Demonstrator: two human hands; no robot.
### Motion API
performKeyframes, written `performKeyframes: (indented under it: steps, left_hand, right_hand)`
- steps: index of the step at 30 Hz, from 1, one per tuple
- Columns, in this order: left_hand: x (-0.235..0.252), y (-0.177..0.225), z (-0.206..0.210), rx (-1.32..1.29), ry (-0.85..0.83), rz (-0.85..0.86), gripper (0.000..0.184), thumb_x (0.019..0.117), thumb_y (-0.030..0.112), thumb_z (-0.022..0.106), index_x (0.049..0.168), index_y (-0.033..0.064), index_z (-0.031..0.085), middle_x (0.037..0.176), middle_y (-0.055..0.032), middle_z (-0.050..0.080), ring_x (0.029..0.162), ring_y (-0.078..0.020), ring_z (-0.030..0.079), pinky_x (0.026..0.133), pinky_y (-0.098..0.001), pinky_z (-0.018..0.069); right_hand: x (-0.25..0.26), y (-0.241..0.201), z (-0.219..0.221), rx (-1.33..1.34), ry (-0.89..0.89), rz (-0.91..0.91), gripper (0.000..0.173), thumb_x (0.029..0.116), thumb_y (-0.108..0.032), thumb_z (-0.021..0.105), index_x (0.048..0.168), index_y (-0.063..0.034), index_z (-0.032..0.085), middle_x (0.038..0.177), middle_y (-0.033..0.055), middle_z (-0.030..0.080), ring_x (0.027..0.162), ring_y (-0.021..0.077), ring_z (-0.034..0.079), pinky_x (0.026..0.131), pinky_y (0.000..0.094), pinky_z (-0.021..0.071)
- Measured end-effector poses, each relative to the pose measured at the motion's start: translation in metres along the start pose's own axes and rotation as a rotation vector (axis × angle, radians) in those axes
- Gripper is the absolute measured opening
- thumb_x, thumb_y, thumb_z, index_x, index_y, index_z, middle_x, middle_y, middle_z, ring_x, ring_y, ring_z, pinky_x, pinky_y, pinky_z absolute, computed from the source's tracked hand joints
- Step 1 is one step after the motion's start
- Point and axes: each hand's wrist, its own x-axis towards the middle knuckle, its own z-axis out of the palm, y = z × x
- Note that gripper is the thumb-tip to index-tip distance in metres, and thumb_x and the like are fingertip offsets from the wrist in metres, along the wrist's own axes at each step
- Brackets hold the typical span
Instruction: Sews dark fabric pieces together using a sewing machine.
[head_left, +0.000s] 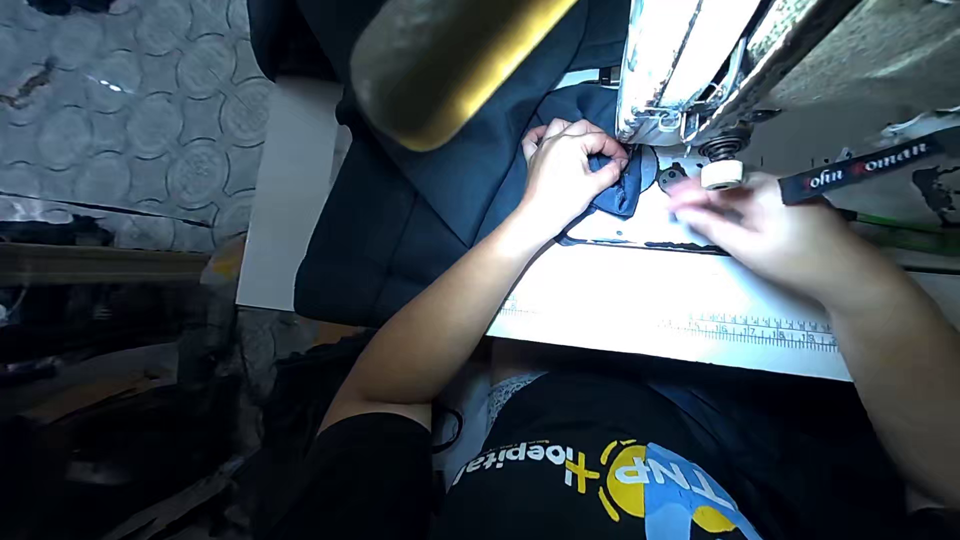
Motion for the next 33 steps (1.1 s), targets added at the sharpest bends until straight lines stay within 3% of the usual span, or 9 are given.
performKeyframes:
  steps: [3,7,18,22,24,26,27,30,33]
  left_hand:
    - [0.000,0.001,0.000,0.010,-0.002,-0.003,0.015,0.0926,0.023,0.068,0.093,0.0125,0.079,0.106,-0.0039,0.074,0.114,-0.0206,0.061,0.109,-0.0544,0.0240]
    - [0.000,0.001,0.000,0.002,-0.001,0.002,0.016,0.0933,0.024,0.068,0.094,0.0126,0.079,0.104,-0.0044,0.074,0.113,-0.0219,0.060,0.108,-0.0545,0.0246]
    - [0.002,0.006,-0.006,-0.005,-0.082,-0.013,0.017,0.0976,0.021,0.067,0.098,0.0099,0.079,0.103,-0.0071,0.072,0.109,-0.0216,0.059,0.106,-0.0514,0.0249]
    - [0.003,0.007,-0.008,0.012,-0.084,-0.026,0.017,0.0935,0.026,0.073,0.097,0.0112,0.080,0.102,-0.0074,0.071,0.111,-0.0235,0.059,0.106,-0.0534,0.0253]
    - [0.000,0.011,-0.011,0.075,-0.054,-0.027,0.026,0.0880,0.032,0.078,0.097,0.0091,0.073,0.104,-0.0108,0.066,0.111,-0.0277,0.057,0.104,-0.0541,0.0279]
    - [-0.006,0.013,-0.015,0.153,-0.008,0.051,0.030,0.0870,0.032,0.078,0.094,0.0046,0.067,0.105,-0.0162,0.064,0.110,-0.0330,0.058,0.098,-0.0548,0.0320]
    - [-0.008,0.012,-0.016,0.167,0.014,0.110,0.027,0.0872,0.028,0.077,0.089,0.0038,0.066,0.100,-0.0169,0.064,0.105,-0.0336,0.059,0.096,-0.0539,0.0336]
    - [-0.013,0.008,-0.015,0.134,-0.053,0.212,0.022,0.0911,0.022,0.073,0.081,0.0038,0.065,0.086,-0.0128,0.062,0.094,-0.0294,0.061,0.097,-0.0518,0.0338]
    - [-0.013,0.006,-0.019,0.145,-0.187,0.150,0.023,0.0987,0.026,0.066,0.105,0.0052,0.072,0.109,-0.0144,0.068,0.114,-0.0340,0.061,0.102,-0.0603,0.0370]
  right_hand:
    - [0.038,0.013,0.028,0.065,0.247,0.118,0.027,0.0962,-0.015,0.063,0.113,0.0043,0.069,0.110,0.0181,0.072,0.106,0.0181,0.068,0.095,0.0310,0.0531]
    - [0.058,0.007,0.044,0.041,0.324,0.336,0.039,0.0917,-0.021,0.073,0.121,0.0050,0.067,0.120,0.0229,0.068,0.120,0.0280,0.063,0.106,0.0422,0.0460]
    - [0.054,0.031,0.064,-0.034,0.377,0.207,0.027,0.0939,-0.031,0.069,0.102,-0.0069,0.079,0.113,0.0158,0.073,0.120,0.0311,0.060,0.109,0.0459,0.0387]
    - [0.057,0.031,0.061,-0.136,0.388,0.123,0.030,0.0936,-0.029,0.067,0.104,-0.0025,0.076,0.114,0.0210,0.072,0.119,0.0343,0.062,0.108,0.0523,0.0399]
    - [0.053,0.025,0.046,-0.040,0.425,0.219,0.037,0.0913,-0.022,0.068,0.114,0.0072,0.068,0.117,0.0213,0.069,0.120,0.0254,0.062,0.106,0.0424,0.0444]
    - [0.050,0.017,0.025,0.407,0.595,0.390,0.025,0.0958,-0.003,0.057,0.119,0.0055,0.055,0.108,0.0036,0.061,0.104,0.0019,0.060,0.093,0.0218,0.0500]
    - [0.050,0.016,0.014,0.671,0.667,0.436,0.018,0.1024,0.000,0.044,0.118,-0.0057,0.051,0.102,-0.0053,0.061,0.097,-0.0014,0.062,0.089,0.0209,0.0537]
    - [0.046,0.017,-0.002,1.156,0.619,0.428,0.042,0.1098,-0.012,0.017,0.094,-0.0217,0.054,0.071,-0.0114,0.066,0.068,0.0025,0.067,0.074,0.0234,0.0600]
    - [0.045,0.013,-0.008,1.120,0.547,0.414,0.041,0.1053,-0.004,0.027,0.084,-0.0237,0.056,0.062,-0.0147,0.061,0.056,-0.0031,0.057,0.062,0.0147,0.0525]
